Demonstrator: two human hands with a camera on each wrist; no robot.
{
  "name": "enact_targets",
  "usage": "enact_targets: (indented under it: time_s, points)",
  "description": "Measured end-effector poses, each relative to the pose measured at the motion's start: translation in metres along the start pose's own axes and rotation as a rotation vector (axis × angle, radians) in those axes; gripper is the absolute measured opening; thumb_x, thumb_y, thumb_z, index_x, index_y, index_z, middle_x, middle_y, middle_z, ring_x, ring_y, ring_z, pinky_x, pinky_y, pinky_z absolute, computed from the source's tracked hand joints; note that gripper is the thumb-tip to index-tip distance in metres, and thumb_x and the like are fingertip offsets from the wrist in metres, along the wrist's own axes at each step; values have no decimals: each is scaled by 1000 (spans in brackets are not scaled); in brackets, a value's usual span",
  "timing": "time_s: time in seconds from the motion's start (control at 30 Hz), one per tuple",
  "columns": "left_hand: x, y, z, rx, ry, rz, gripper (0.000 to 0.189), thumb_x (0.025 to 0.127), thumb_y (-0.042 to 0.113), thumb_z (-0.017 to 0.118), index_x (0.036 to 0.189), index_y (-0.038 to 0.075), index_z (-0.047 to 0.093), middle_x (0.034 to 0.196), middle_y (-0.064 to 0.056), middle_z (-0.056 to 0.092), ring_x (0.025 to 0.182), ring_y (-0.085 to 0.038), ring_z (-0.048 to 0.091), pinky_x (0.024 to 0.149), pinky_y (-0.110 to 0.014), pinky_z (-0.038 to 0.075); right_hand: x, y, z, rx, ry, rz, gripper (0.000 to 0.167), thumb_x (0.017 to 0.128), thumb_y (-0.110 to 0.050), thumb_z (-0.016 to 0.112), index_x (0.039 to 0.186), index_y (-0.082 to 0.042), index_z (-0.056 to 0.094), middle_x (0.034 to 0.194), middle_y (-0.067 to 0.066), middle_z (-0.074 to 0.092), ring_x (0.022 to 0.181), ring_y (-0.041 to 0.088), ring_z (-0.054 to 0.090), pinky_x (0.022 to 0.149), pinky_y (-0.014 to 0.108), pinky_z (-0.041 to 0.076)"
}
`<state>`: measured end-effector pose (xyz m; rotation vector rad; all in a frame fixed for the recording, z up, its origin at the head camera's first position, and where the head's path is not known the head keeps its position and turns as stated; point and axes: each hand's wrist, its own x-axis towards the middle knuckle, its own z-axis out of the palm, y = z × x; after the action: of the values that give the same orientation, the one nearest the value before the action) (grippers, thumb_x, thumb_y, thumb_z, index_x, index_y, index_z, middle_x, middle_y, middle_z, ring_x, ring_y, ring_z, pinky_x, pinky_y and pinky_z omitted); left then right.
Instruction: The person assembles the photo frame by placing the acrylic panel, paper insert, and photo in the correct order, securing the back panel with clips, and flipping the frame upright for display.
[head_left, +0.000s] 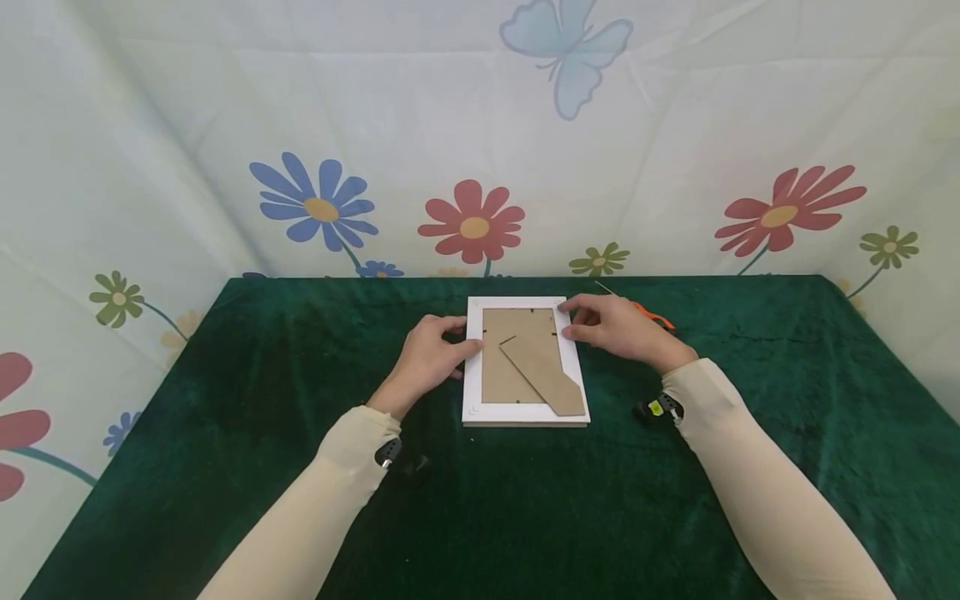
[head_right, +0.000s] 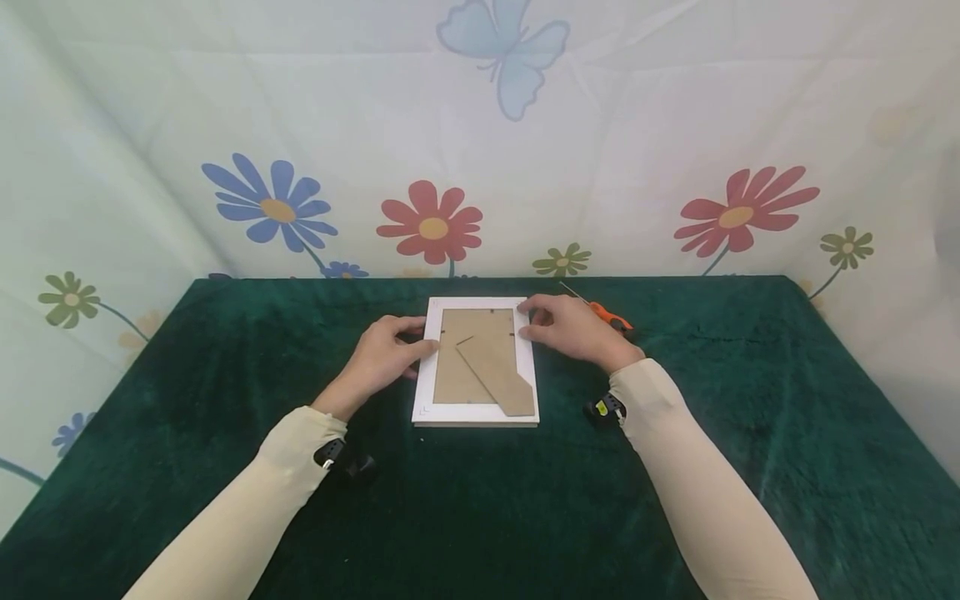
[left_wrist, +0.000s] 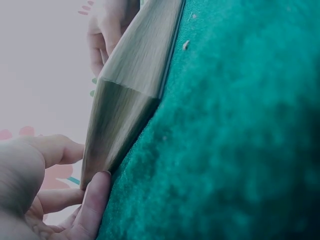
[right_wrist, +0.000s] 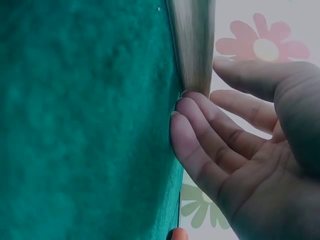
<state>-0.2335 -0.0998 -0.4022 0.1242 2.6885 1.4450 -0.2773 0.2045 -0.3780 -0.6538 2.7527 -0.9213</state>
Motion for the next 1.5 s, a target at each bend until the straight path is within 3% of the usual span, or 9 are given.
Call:
enact_targets:
  time_s: [0.5, 0.73, 1.2, 1.5]
  points:
    - [-4, 3, -2, -61, -11, 13, 61, 102, 29, 70, 158, 13, 52, 134, -14, 61, 97, -27, 73, 75, -33, 64, -1, -8, 4, -41, 13, -32, 50, 102, -20, 74, 143, 4, 62, 99, 11, 65, 87, 26, 58, 68, 34, 49]
    - [-3, 8, -4, -135, -17, 22, 60, 103, 26, 68, 159, 14, 51, 124, -11, 70, 95, -26, 73, 76, -33, 64, -1, -11, 3, -36, 10, -5, 54, 101, -24, 75, 145, 4, 61, 97, 10, 63, 85, 25, 57, 67, 35, 47]
    - [-6, 21, -14, -232, 30, 94, 57, 104, 22, 65, 159, 14, 51, 121, -11, 68, 95, -25, 72, 81, -34, 63, -1, -19, 7, -13, -38, 19, 60, 101, -26, 74, 151, 1, 53, 107, 12, 66, 87, 25, 60, 73, 36, 51]
    - [-11, 31, -19, -312, 75, 159, 52, 104, 22, 70, 154, 13, 58, 126, -13, 66, 106, -27, 74, 83, -36, 63, 0, -22, 11, 87, -58, 44, 63, 103, -26, 72, 154, 0, 46, 114, 16, 68, 87, 27, 64, 75, 35, 57]
